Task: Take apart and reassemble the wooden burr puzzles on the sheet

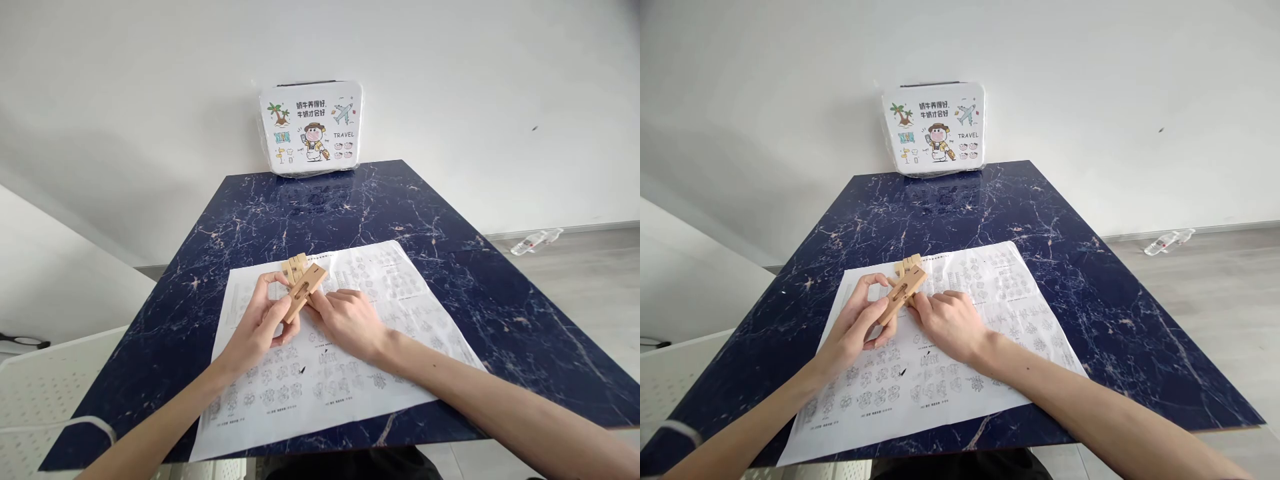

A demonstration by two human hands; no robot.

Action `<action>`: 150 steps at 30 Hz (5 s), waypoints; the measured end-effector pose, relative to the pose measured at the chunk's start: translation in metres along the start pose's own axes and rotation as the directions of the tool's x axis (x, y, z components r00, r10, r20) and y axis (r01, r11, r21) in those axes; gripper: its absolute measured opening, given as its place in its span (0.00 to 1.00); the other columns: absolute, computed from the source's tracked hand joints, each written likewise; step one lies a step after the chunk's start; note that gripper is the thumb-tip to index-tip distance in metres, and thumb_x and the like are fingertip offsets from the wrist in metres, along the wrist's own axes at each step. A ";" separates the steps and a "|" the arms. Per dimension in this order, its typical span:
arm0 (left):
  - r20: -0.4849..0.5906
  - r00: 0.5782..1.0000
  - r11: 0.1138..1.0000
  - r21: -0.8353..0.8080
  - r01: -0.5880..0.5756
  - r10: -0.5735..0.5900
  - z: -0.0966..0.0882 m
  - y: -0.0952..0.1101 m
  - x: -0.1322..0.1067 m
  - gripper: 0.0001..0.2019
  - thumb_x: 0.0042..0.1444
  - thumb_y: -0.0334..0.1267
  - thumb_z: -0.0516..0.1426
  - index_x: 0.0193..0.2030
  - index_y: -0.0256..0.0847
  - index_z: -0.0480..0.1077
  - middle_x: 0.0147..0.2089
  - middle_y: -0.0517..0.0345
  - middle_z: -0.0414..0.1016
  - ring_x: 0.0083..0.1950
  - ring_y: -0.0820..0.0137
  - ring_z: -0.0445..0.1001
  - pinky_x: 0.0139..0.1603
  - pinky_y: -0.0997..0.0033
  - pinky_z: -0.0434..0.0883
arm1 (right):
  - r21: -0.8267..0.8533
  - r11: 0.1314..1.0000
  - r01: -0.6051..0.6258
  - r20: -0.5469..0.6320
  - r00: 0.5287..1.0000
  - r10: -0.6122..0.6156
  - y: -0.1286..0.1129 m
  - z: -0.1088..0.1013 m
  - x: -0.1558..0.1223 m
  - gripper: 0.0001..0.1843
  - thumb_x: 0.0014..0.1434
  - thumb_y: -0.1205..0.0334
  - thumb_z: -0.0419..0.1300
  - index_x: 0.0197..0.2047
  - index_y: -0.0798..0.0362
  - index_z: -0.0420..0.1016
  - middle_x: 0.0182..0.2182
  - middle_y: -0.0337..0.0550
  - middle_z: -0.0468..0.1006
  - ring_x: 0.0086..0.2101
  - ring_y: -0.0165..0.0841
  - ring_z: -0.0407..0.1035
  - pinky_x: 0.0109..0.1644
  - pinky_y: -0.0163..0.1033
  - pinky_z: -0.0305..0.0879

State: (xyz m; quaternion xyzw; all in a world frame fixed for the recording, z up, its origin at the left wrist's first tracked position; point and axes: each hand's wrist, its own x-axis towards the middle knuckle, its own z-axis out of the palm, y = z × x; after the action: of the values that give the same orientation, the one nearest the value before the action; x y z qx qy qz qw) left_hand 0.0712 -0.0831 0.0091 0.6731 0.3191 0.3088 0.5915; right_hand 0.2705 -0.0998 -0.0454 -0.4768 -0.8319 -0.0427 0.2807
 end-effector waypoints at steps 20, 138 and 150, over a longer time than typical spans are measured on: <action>0.036 0.991 0.990 -0.048 0.132 -0.130 -0.001 -0.007 0.006 0.14 0.75 0.51 0.50 0.44 0.48 0.49 0.22 0.73 0.65 0.18 0.76 0.53 0.22 0.75 0.52 | 0.047 0.998 -0.037 0.022 0.999 0.036 0.001 -0.005 -0.002 0.21 0.79 0.57 0.43 0.36 0.51 0.69 0.21 0.40 0.74 0.19 0.30 0.61 0.26 0.41 0.47; 0.149 0.978 0.593 0.778 -0.207 0.145 -0.060 -0.022 0.044 0.36 0.55 0.46 0.70 0.70 0.55 0.66 0.72 0.48 0.63 0.74 0.45 0.57 0.74 0.36 0.60 | 0.700 0.682 -0.215 0.114 0.975 0.190 0.055 -0.029 0.010 0.26 0.64 0.44 0.67 0.60 0.48 0.73 0.44 0.47 0.79 0.43 0.41 0.71 0.49 0.49 0.72; 0.180 0.959 0.709 0.645 -0.284 0.220 -0.034 -0.013 0.040 0.07 0.68 0.44 0.63 0.50 0.50 0.78 0.56 0.53 0.80 0.60 0.55 0.73 0.64 0.47 0.69 | 0.725 0.659 -0.200 0.078 0.974 0.211 0.049 -0.032 0.012 0.23 0.63 0.43 0.68 0.53 0.48 0.73 0.43 0.46 0.78 0.42 0.40 0.70 0.47 0.48 0.70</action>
State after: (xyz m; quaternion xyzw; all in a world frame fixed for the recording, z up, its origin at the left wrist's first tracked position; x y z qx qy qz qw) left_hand 0.0678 -0.0295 0.0012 0.8894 0.2862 0.2222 0.2787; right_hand 0.3195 -0.0753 -0.0221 -0.4162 -0.7189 0.3203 0.4553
